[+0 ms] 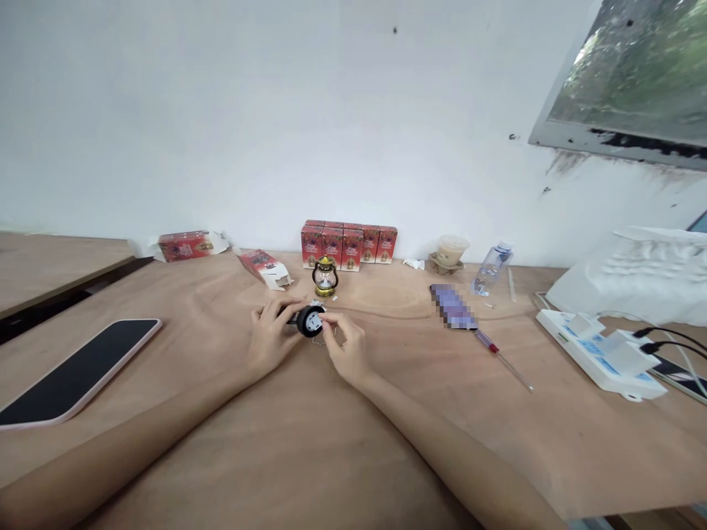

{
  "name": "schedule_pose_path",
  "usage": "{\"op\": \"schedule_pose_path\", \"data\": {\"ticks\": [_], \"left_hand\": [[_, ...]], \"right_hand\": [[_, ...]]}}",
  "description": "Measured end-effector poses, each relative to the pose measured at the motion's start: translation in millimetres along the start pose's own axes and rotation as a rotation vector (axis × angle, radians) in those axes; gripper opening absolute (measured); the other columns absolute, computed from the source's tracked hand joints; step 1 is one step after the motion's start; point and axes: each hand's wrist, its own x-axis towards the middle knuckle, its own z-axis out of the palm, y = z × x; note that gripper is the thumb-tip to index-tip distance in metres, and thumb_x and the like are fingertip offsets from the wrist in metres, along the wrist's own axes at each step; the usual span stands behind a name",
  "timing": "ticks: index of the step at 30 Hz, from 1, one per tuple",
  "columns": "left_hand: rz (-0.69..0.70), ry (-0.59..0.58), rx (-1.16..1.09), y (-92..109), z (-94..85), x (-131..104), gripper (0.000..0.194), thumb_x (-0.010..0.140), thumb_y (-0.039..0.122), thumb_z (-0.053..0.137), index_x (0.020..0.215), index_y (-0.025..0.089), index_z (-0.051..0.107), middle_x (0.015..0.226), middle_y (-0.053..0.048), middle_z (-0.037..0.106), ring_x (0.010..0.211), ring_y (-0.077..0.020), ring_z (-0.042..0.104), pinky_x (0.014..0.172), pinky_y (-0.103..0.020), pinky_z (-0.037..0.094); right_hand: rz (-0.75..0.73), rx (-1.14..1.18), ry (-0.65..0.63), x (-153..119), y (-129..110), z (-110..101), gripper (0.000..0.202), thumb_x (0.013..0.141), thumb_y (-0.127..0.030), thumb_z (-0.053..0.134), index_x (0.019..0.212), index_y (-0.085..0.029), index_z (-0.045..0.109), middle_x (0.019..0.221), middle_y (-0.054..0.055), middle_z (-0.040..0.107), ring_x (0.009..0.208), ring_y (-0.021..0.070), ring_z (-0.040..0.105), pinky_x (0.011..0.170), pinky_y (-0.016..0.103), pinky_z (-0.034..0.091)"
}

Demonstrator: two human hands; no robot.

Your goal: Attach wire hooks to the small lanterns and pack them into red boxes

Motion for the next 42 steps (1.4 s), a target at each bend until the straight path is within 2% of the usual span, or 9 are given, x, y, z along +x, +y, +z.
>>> {"op": "schedule_pose_path", "data": {"ticks": [4, 8, 13, 16, 21, 27, 36, 42], "left_hand": [[-0.028, -0.011, 0.013, 0.2, -1.0, 0.0, 0.035, 0.079, 0.028, 0.063, 0.113, 0.025, 0.055, 0.117, -0.010, 0.060, 0.110, -0.0268, 0.053, 0.084, -0.040, 0.031], [-0.025, -0.016, 0.011, -1.0, 0.1, 0.0, 0.033, 0.080, 0.027, 0.061, 0.113, 0.026, 0.057, 0.122, -0.011, 0.057, 0.108, -0.0275, 0.055, 0.084, -0.040, 0.032], [-0.059, -0.006, -0.059, -3.8, 4.1, 0.3, 0.041, 0.080, 0.026, 0.059, 0.119, 0.024, 0.049, 0.120, -0.010, 0.060, 0.109, -0.0262, 0.056, 0.088, -0.041, 0.031], [-0.073, -0.019, -0.126, -4.6, 5.3, 0.4, 0.036, 0.081, 0.028, 0.058, 0.114, 0.022, 0.047, 0.116, -0.009, 0.064, 0.107, -0.0254, 0.058, 0.092, -0.043, 0.029], [0.015, -0.043, -0.142, -2.2, 1.6, 0.8, 0.023, 0.085, 0.028, 0.053, 0.107, 0.022, 0.049, 0.122, -0.007, 0.063, 0.111, -0.0245, 0.057, 0.098, -0.045, 0.023], [0.030, -0.049, -0.120, 2.2, -3.1, 2.5, 0.019, 0.084, 0.027, 0.055, 0.103, 0.023, 0.053, 0.119, -0.007, 0.065, 0.109, -0.0247, 0.059, 0.093, -0.044, 0.026], [0.013, -0.049, -0.121, 1.8, -1.8, 2.7, 0.019, 0.084, 0.028, 0.056, 0.102, 0.023, 0.055, 0.118, -0.007, 0.066, 0.107, -0.0230, 0.060, 0.090, -0.041, 0.025], [0.030, -0.041, -0.117, -0.1, 0.6, 1.1, 0.021, 0.083, 0.029, 0.057, 0.103, 0.024, 0.055, 0.118, -0.006, 0.066, 0.106, -0.0226, 0.060, 0.091, -0.041, 0.025]], "right_hand": [[0.020, 0.033, -0.023, 0.9, -1.2, 0.0, 0.019, 0.086, -0.027, 0.052, 0.097, -0.019, 0.066, 0.093, 0.004, 0.073, 0.084, 0.0171, 0.068, 0.078, 0.029, 0.053], [0.066, 0.075, 0.006, 0.6, 7.2, 3.3, 0.016, 0.082, -0.029, 0.059, 0.093, -0.020, 0.068, 0.090, 0.003, 0.073, 0.079, 0.0166, 0.068, 0.077, 0.030, 0.054], [0.124, 0.167, 0.055, -0.2, 18.9, 6.4, 0.021, 0.083, -0.032, 0.061, 0.098, -0.020, 0.067, 0.095, 0.005, 0.073, 0.087, 0.0179, 0.068, 0.080, 0.032, 0.054], [0.071, 0.160, 0.042, -0.1, 18.5, 6.1, 0.015, 0.084, -0.031, 0.060, 0.092, -0.022, 0.070, 0.092, 0.004, 0.073, 0.086, 0.0174, 0.068, 0.080, 0.031, 0.054], [-0.043, 0.065, 0.069, 2.4, 8.8, 4.0, 0.013, 0.085, -0.027, 0.059, 0.086, -0.022, 0.071, 0.084, 0.004, 0.068, 0.081, 0.0154, 0.064, 0.075, 0.028, 0.052], [-0.037, -0.004, 0.048, 4.0, 2.7, 1.4, 0.014, 0.086, -0.025, 0.058, 0.088, -0.023, 0.071, 0.084, 0.003, 0.066, 0.082, 0.0150, 0.063, 0.076, 0.027, 0.050], [-0.029, -0.011, 0.034, 1.9, 5.9, 0.6, 0.016, 0.088, -0.025, 0.054, 0.088, -0.023, 0.070, 0.084, 0.003, 0.066, 0.082, 0.0154, 0.063, 0.075, 0.028, 0.049], [-0.053, -0.048, 0.049, 2.3, 3.8, 1.3, 0.011, 0.086, -0.025, 0.058, 0.083, -0.021, 0.068, 0.082, 0.003, 0.069, 0.081, 0.0163, 0.062, 0.075, 0.029, 0.048]]}}
